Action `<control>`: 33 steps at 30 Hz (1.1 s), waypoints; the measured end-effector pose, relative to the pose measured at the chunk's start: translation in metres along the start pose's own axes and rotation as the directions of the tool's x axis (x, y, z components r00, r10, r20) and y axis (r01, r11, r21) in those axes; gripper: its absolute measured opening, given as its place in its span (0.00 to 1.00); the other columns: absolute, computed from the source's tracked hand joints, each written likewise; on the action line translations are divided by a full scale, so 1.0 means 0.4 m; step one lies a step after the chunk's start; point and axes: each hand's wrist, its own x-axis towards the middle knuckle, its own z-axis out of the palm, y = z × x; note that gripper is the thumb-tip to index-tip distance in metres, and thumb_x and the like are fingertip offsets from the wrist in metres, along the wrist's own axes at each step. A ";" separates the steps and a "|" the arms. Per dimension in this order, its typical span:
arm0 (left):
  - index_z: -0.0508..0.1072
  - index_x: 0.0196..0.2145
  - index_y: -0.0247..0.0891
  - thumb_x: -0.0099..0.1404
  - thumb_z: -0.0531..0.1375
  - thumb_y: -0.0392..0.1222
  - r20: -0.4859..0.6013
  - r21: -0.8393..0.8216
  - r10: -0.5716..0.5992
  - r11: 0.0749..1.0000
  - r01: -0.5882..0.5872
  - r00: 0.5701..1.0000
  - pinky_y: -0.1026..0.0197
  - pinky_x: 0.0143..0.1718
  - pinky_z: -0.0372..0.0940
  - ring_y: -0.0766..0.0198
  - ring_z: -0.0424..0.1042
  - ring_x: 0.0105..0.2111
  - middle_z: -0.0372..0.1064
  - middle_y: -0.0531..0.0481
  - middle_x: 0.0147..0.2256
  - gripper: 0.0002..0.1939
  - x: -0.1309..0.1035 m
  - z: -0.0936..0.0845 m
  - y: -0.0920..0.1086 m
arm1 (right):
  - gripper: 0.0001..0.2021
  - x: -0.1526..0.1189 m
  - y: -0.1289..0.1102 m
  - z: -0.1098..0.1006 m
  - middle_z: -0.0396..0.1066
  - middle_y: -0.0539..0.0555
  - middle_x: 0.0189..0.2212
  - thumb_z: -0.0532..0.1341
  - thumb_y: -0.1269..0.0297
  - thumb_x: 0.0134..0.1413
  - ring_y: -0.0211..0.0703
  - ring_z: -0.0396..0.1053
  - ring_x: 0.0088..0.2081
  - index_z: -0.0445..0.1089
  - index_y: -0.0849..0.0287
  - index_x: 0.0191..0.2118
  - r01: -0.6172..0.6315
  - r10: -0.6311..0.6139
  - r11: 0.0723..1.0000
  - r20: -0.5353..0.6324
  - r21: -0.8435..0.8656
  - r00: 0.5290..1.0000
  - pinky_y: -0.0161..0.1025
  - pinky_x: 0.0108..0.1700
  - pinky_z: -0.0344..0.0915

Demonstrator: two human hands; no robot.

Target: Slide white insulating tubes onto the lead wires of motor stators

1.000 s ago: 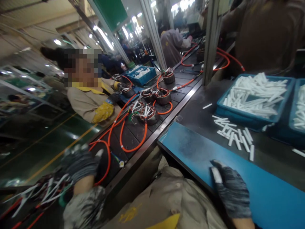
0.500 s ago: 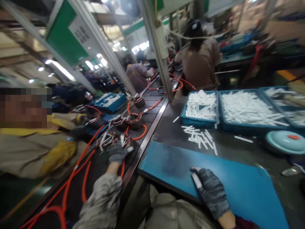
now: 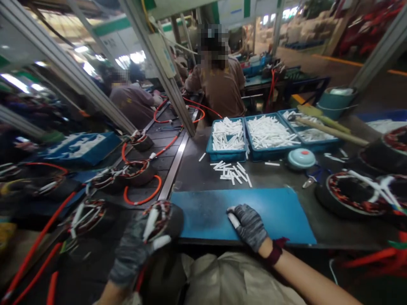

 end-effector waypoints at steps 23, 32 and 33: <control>0.81 0.46 0.47 0.68 0.58 0.48 0.255 -0.393 -0.007 0.913 0.110 0.967 0.49 0.48 0.78 0.51 0.81 0.45 0.81 0.45 0.45 0.14 -0.209 0.068 0.133 | 0.24 0.240 0.015 -0.106 0.59 0.54 0.70 0.53 0.47 0.70 0.50 0.55 0.71 0.69 0.49 0.64 0.125 -0.418 0.784 0.368 0.608 0.831 0.54 0.72 0.50; 0.78 0.49 0.37 0.64 0.62 0.57 0.050 -0.435 -0.047 0.898 0.064 0.998 0.55 0.45 0.74 0.58 0.79 0.39 0.80 0.44 0.41 0.24 0.113 0.048 0.161 | 0.28 0.273 -0.052 -0.105 0.80 0.55 0.46 0.60 0.38 0.61 0.50 0.77 0.47 0.76 0.51 0.57 -0.280 -0.157 0.661 0.493 0.696 0.856 0.48 0.54 0.74; 0.76 0.53 0.37 0.65 0.61 0.57 0.004 -0.451 0.035 0.892 -0.029 0.999 0.54 0.48 0.74 0.58 0.78 0.42 0.79 0.43 0.45 0.25 0.125 0.049 0.183 | 0.28 0.273 -0.055 -0.112 0.80 0.55 0.46 0.62 0.38 0.59 0.51 0.77 0.47 0.77 0.51 0.55 -0.300 -0.139 0.661 0.505 0.688 0.852 0.48 0.53 0.74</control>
